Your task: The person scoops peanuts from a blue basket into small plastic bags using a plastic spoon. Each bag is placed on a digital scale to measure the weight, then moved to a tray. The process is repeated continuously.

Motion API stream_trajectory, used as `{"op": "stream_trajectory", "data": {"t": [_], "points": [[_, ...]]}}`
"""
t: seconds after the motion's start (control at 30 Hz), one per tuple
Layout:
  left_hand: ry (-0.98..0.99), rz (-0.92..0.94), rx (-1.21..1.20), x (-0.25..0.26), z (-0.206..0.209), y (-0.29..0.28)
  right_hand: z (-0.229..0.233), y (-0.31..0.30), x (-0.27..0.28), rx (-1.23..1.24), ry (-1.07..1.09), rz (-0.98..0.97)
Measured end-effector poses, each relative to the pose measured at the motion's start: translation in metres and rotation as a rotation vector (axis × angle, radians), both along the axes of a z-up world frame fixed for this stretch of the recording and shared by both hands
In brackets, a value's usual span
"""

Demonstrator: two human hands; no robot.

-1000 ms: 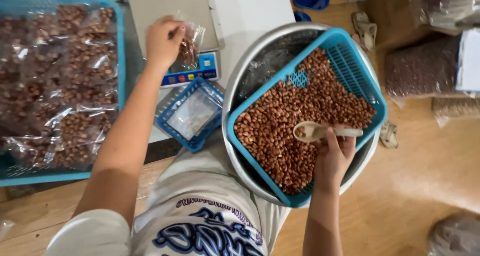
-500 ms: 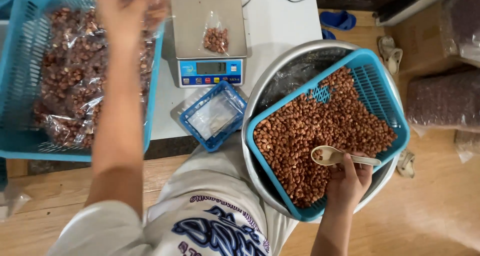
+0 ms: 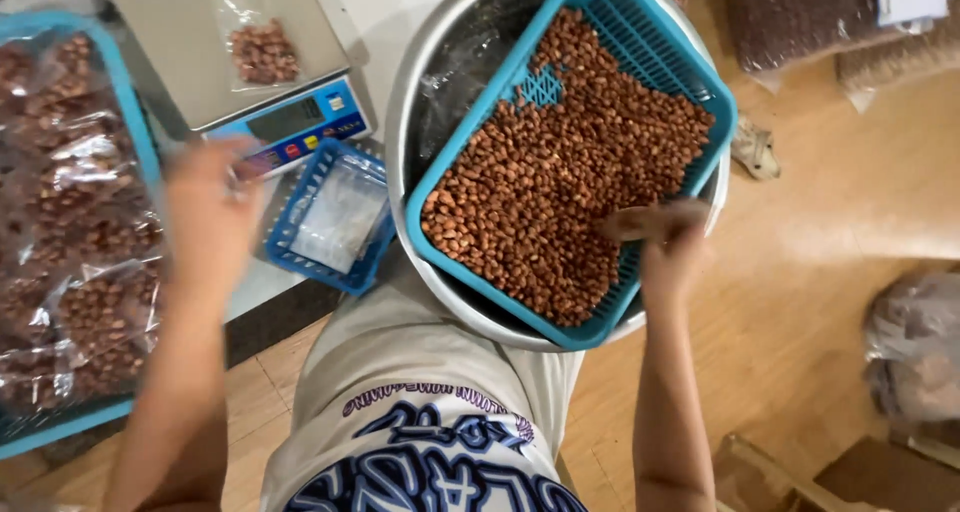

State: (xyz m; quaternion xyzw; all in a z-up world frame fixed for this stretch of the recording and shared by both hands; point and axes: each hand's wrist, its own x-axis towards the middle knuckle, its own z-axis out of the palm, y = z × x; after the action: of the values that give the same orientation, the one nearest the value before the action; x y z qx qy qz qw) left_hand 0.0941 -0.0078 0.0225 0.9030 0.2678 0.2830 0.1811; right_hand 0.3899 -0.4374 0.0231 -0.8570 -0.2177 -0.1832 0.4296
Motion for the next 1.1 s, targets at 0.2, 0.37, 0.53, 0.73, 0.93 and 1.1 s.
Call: {"op": "stream_trajectory", "data": {"t": [0.2, 0.37, 0.53, 0.73, 0.93, 1.1], "points": [[0.606, -0.143, -0.184, 0.055, -0.058, -0.069, 0.005, 0.05, 0.019, -0.405, 0.089, 0.211], [0.56, -0.274, -0.167, 0.051, -0.091, -0.077, 0.023, 0.088, 0.027, -0.608, 0.24, 0.335], [-0.105, -0.03, -0.812, 0.045, -0.069, -0.064, 0.047, 0.117, -0.009, -0.487, 0.46, 0.387], [-0.735, 0.07, -1.581, 0.064, -0.054, -0.046, 0.05, 0.149, -0.016, -0.008, 0.602, 0.473], [-0.698, -0.189, -1.531, 0.089, 0.003, -0.071, -0.016, 0.136, -0.001, 0.648, 1.015, 0.472], [-0.616, -0.444, -1.438, 0.119, 0.047, -0.109, 0.063, 0.123, -0.008, 0.651, 0.743, 0.382]]}}
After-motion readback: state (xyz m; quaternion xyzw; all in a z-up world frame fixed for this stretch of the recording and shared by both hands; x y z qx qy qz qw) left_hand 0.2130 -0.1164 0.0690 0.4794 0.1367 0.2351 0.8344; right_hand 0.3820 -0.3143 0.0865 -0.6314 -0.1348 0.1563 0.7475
